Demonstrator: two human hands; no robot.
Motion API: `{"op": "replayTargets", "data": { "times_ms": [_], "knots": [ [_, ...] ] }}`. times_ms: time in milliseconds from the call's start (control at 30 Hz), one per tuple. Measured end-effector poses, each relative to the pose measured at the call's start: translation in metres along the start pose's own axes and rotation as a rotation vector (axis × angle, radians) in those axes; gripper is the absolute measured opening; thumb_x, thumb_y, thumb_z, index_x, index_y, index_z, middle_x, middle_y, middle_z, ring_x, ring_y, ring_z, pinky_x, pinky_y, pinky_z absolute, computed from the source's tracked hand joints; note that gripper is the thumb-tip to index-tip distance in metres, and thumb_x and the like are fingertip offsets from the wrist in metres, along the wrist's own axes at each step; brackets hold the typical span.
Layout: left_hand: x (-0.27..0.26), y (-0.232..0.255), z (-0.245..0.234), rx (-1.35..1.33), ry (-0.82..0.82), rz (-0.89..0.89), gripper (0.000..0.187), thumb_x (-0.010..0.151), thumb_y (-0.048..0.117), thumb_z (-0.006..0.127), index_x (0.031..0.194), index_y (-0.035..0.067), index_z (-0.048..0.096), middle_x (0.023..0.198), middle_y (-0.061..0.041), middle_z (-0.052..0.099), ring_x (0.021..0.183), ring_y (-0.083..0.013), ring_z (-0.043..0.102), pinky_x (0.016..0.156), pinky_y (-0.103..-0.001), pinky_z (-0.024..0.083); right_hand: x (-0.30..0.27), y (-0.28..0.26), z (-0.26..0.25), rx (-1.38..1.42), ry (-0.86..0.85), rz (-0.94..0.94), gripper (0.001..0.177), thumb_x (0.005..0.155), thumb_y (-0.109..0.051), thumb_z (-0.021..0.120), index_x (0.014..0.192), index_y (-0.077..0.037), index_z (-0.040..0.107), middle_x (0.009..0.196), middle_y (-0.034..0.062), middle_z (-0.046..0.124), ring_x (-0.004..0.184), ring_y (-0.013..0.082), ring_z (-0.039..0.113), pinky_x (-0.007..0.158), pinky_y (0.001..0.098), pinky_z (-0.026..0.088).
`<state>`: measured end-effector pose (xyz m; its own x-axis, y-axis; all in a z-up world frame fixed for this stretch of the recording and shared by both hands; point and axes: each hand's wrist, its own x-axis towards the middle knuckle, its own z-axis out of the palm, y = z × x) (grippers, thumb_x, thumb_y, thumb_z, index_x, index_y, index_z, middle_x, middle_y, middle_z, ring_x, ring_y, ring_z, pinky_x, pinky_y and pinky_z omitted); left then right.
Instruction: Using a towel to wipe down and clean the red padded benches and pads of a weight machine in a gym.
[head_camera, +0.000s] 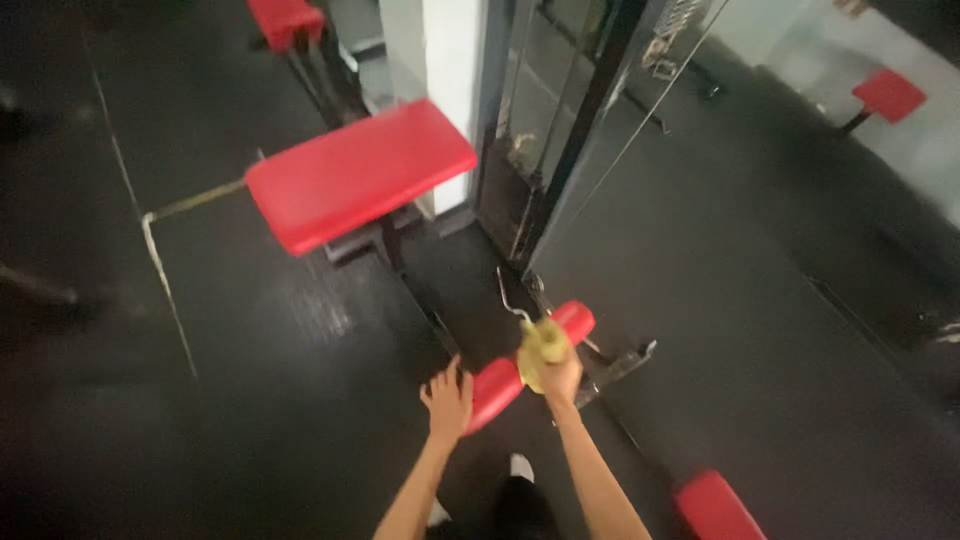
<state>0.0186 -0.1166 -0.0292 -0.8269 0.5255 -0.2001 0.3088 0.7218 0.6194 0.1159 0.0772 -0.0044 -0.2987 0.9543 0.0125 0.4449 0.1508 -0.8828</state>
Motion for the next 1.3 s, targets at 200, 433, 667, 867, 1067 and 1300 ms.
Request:
{"op": "replayTargets", "data": {
  "times_ms": [200, 433, 667, 867, 1067, 1300],
  "knots": [
    [-0.006, -0.015, 0.024, -0.202, 0.256, -0.273, 0.049, 0.109, 0.028, 0.037, 0.158, 0.031, 0.034, 0.129, -0.005, 0.054, 0.127, -0.0283, 0.049, 0.114, -0.056, 0.031, -0.038, -0.069, 0.002, -0.698, -0.789, -0.610, 0.112, 0.075, -0.039, 0.083, 0.162, -0.021, 0.014, 0.166, 0.0028, 0.026, 0.154, 0.0365, 0.017, 0.121, 0.0681, 0.017],
    [-0.015, -0.004, 0.021, -0.207, 0.355, -0.398, 0.043, 0.107, 0.032, 0.044, 0.150, 0.027, 0.046, 0.123, -0.008, 0.059, 0.121, -0.0331, 0.058, 0.102, -0.054, 0.046, -0.026, -0.073, 0.006, -0.793, -0.813, -0.780, 0.088, 0.080, -0.057, 0.076, 0.149, -0.021, 0.035, 0.151, 0.0135, 0.044, 0.148, 0.0394, 0.035, 0.121, 0.0638, 0.024],
    [-0.012, -0.010, 0.019, -0.110, 0.386, -0.414, 0.041, 0.098, 0.032, 0.055, 0.140, 0.031, 0.055, 0.119, -0.005, 0.064, 0.115, -0.0316, 0.063, 0.095, -0.051, 0.051, -0.012, -0.048, 0.027, -0.749, -0.778, -0.834, 0.075, 0.071, -0.076, 0.071, 0.130, -0.034, 0.053, 0.108, -0.0033, 0.069, 0.107, 0.0182, 0.071, 0.110, 0.0380, 0.043],
    [-0.015, 0.003, 0.016, -0.143, 0.355, -0.397, 0.027, 0.100, 0.032, 0.050, 0.121, 0.029, 0.067, 0.113, -0.005, 0.066, 0.109, -0.0315, 0.064, 0.094, -0.047, 0.051, -0.010, -0.049, 0.020, -0.682, -0.724, -0.850, 0.074, 0.070, -0.070, 0.075, 0.129, -0.029, 0.057, 0.105, 0.0012, 0.070, 0.103, 0.0226, 0.071, 0.104, 0.0405, 0.045],
    [-0.012, -0.012, 0.026, -0.075, 0.283, -0.384, 0.025, 0.100, 0.037, 0.048, 0.108, 0.033, 0.071, 0.103, 0.001, 0.069, 0.102, -0.0238, 0.069, 0.089, -0.041, 0.053, -0.025, -0.046, 0.016, -0.645, -0.661, -0.822, 0.074, 0.068, -0.057, 0.081, 0.132, -0.029, 0.057, 0.111, 0.0013, 0.068, 0.109, 0.0246, 0.068, 0.108, 0.0446, 0.039],
    [-0.015, -0.003, 0.009, -0.344, 0.214, -0.343, 0.028, 0.103, 0.031, 0.047, 0.111, 0.021, 0.072, 0.109, -0.014, 0.072, 0.112, -0.0368, 0.067, 0.098, -0.048, 0.052, -0.037, -0.064, 0.011, -0.458, -0.904, -0.366, 0.137, 0.068, -0.069, 0.086, 0.166, -0.022, 0.003, 0.168, 0.0305, 0.001, 0.147, 0.0631, 0.014, 0.116, 0.0775, 0.015]
  ]
}}
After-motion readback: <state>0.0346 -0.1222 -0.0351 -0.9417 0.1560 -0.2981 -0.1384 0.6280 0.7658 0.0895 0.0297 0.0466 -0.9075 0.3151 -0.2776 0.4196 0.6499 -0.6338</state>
